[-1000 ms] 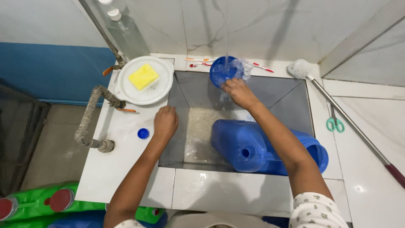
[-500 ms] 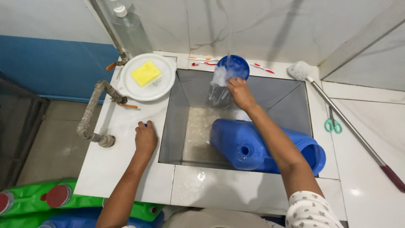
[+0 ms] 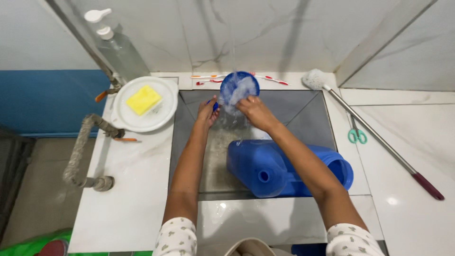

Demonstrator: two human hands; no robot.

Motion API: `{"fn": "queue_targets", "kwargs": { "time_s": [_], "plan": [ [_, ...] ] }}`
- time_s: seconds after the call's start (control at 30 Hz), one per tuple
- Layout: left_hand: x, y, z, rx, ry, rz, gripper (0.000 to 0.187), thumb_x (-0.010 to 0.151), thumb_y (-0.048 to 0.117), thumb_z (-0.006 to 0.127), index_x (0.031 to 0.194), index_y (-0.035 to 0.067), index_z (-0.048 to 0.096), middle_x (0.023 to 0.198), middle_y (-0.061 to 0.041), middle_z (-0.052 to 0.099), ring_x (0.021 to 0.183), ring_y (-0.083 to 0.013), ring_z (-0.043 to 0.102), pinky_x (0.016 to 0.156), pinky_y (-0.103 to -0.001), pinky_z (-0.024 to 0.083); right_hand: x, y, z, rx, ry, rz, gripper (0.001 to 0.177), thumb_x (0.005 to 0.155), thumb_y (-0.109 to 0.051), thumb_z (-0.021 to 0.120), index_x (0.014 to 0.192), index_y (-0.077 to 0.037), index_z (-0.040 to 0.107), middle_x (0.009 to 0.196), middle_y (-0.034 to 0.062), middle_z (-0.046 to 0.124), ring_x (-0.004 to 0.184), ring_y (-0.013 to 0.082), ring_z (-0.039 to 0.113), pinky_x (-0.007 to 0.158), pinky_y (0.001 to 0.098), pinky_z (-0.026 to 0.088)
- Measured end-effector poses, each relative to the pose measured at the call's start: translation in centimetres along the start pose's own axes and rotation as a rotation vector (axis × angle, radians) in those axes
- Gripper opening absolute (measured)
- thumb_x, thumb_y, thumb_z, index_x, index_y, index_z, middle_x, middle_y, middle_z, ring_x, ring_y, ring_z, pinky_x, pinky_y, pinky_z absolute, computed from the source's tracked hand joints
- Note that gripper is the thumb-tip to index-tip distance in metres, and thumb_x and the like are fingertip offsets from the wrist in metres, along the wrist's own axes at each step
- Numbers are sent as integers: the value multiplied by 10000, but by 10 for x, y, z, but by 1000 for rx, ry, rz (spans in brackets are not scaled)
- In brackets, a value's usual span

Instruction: The person rinses a blue plastic container in a sink, then retrieves a green container from the floor. They use scissors to cut the label off the green container, scrub it with a sponge, and rinse it thoroughly under running water.

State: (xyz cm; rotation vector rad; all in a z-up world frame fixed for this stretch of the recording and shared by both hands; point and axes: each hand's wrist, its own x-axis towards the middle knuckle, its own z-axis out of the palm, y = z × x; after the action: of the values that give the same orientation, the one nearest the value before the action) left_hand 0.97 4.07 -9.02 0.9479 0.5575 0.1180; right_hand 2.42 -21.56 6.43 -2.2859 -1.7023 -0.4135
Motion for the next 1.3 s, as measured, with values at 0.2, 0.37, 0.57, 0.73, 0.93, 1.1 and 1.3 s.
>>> {"fn": "queue_targets", "kwargs": {
  "time_s": [0.2,0.37,0.57,0.73,0.93,1.1,1.3],
  "plan": [
    [41,-18,45,-372,-105,-69,227,1061,223,543,1077,48,685,921,-121,736,761,-251,721,643,-396,618,-1,-1,-25,-30,-5,8,410,773,-8,675,1180,-51,696,1125,61,645,1017,274,575,901,415,456],
    [61,-30,80,-576,-143,-217,202,1063,184,504,1098,29,629,925,-138,697,732,-272,705,659,-431,634,-15,10,-44,95,11,114,370,807,-18,680,1175,-49,704,1103,61,638,1030,283,571,916,411,452],
    [72,-38,104,-180,79,-216,198,1030,106,449,1145,6,575,864,-208,693,627,-226,593,526,-372,543,-57,57,-49,1264,519,711,299,1035,-79,631,1321,6,608,1128,66,628,1064,189,586,943,336,475],
    [74,-38,105,-65,94,-218,208,1028,114,437,1163,-6,539,874,-151,597,619,-223,602,493,-353,556,-91,69,-57,1778,840,882,241,975,-87,575,1203,-14,603,1120,76,685,1072,188,665,998,357,549],
    [78,-31,110,-107,219,-263,232,1006,59,474,1227,29,534,953,-120,592,668,-228,613,556,-394,592,-128,82,-33,1893,992,1055,44,990,-73,576,951,-91,566,978,50,658,905,194,685,895,408,595],
    [80,-31,110,-50,167,-244,290,1013,105,459,1285,41,536,1052,-111,591,793,-232,602,625,-402,583,-149,73,-31,1909,1020,1152,43,986,-79,569,944,-90,572,978,47,675,897,184,696,891,387,612],
    [66,-40,99,238,107,-223,362,1022,160,441,1355,55,539,1171,-100,589,945,-238,589,707,-410,573,-175,64,-42,1925,1039,1169,55,976,-89,571,975,-40,596,988,94,704,912,220,715,891,408,616]
  ]
}}
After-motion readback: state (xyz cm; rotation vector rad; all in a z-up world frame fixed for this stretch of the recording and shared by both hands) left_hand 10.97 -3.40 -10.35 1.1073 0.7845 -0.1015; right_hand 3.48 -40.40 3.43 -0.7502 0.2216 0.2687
